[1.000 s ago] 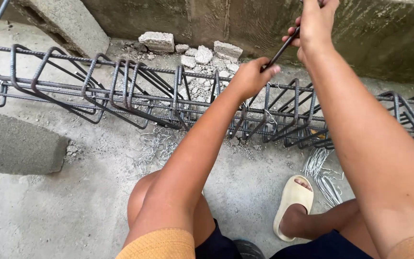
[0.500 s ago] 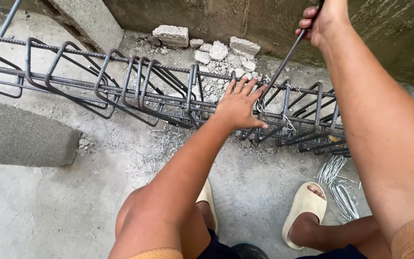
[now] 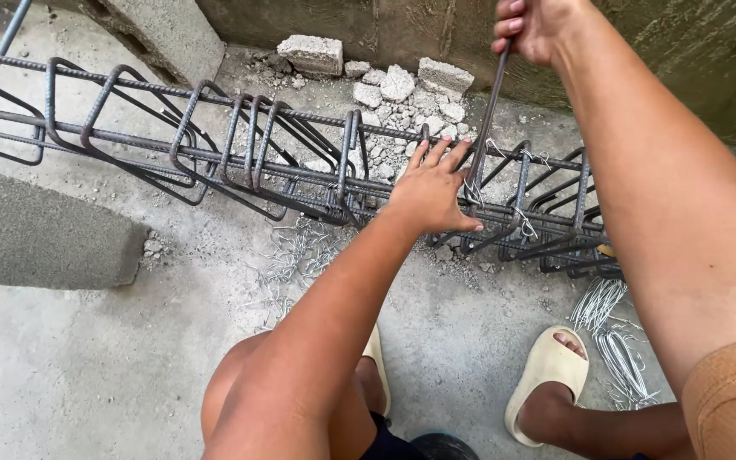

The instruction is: Tying steel rebar intersections using wire and a manual twisting hook tool

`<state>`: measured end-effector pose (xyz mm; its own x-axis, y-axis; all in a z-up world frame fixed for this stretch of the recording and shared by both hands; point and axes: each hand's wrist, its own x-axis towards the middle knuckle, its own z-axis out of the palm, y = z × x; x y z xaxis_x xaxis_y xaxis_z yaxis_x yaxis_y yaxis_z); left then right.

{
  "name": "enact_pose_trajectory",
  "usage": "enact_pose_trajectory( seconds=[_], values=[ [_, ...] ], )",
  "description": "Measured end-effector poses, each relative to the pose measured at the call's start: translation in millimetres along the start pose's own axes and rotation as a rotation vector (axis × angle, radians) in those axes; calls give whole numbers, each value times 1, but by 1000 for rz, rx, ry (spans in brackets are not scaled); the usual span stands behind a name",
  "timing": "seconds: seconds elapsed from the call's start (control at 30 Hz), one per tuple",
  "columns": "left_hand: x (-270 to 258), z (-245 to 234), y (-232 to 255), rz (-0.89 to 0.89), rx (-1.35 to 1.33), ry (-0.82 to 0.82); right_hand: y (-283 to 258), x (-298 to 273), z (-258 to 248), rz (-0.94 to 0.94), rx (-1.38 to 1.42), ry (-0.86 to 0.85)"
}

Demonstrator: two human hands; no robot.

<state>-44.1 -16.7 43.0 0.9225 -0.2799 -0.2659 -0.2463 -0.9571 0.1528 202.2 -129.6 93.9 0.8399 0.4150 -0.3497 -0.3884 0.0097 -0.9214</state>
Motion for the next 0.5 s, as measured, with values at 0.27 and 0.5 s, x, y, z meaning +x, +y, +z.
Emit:
enact_pose_trajectory(
  seconds=[0.27, 0.5],
  values=[
    [-4, -3, 1, 5, -4, -56, -15, -32, 91, 56, -80, -642],
    [-9, -3, 2, 18, -6, -16, -22, -95, 156, 64, -234, -993]
  ],
)
